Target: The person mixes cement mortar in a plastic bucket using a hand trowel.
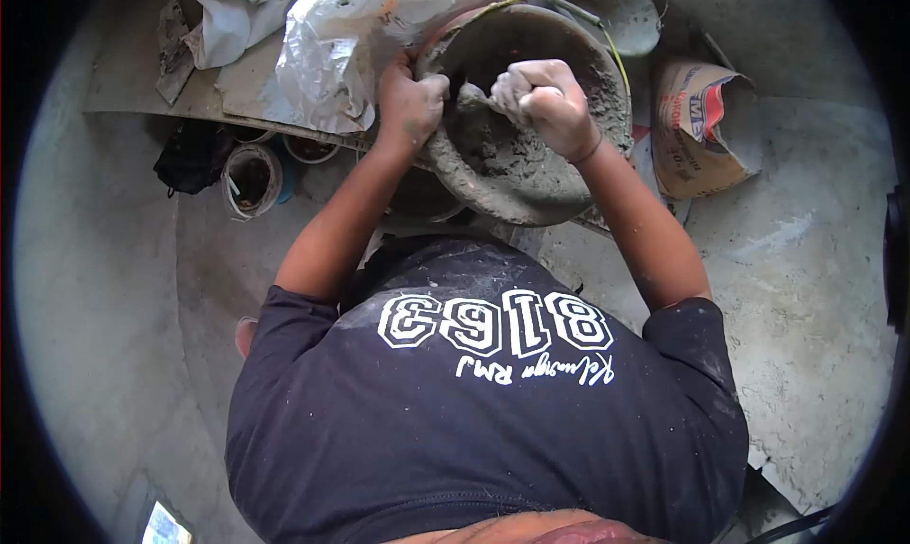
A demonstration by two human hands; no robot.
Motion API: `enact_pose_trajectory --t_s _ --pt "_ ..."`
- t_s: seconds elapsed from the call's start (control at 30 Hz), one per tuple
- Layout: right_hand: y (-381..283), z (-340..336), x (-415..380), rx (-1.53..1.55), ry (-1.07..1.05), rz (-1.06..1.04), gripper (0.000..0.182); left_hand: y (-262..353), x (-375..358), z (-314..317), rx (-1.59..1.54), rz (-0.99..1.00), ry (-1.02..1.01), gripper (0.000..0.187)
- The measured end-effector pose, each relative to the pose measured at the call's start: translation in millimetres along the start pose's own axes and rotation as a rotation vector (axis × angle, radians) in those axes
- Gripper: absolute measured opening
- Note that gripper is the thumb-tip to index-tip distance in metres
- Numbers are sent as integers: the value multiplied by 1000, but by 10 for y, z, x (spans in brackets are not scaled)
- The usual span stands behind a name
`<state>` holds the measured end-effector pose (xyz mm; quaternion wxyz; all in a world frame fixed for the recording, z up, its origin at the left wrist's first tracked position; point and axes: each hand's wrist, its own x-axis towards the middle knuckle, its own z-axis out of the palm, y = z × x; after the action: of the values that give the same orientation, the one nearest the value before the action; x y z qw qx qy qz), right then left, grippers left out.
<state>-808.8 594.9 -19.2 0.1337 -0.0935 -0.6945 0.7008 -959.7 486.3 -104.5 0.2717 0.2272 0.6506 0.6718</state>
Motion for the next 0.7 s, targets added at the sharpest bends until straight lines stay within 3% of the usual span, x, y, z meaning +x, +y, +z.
enact_pose_trajectory --t_s 0.13,0.17,0.23,0.4,0.57,0.7 --pt "36 -207 -208 32 -8 -21 20 -18 49 -40 -82 -6 -33 40" --pt "129 -304 -336 -14 67 -126 17 -15 39 -44 -72 18 -29 39" --pt "-43 -450 -576 -82 10 -76 20 63 6 -12 -75 -8 -5 37" --pt "-222 -403 -1171 -229 114 -76 25 62 -18 -10 -16 -39 -15 37" --pt "-811 -210 -1283 -21 301 -283 20 65 -10 -22 48 -12 -34 41" --pt "-762 -48 -1202 -167 329 -149 24 89 -44 19 -67 -35 -12 42"
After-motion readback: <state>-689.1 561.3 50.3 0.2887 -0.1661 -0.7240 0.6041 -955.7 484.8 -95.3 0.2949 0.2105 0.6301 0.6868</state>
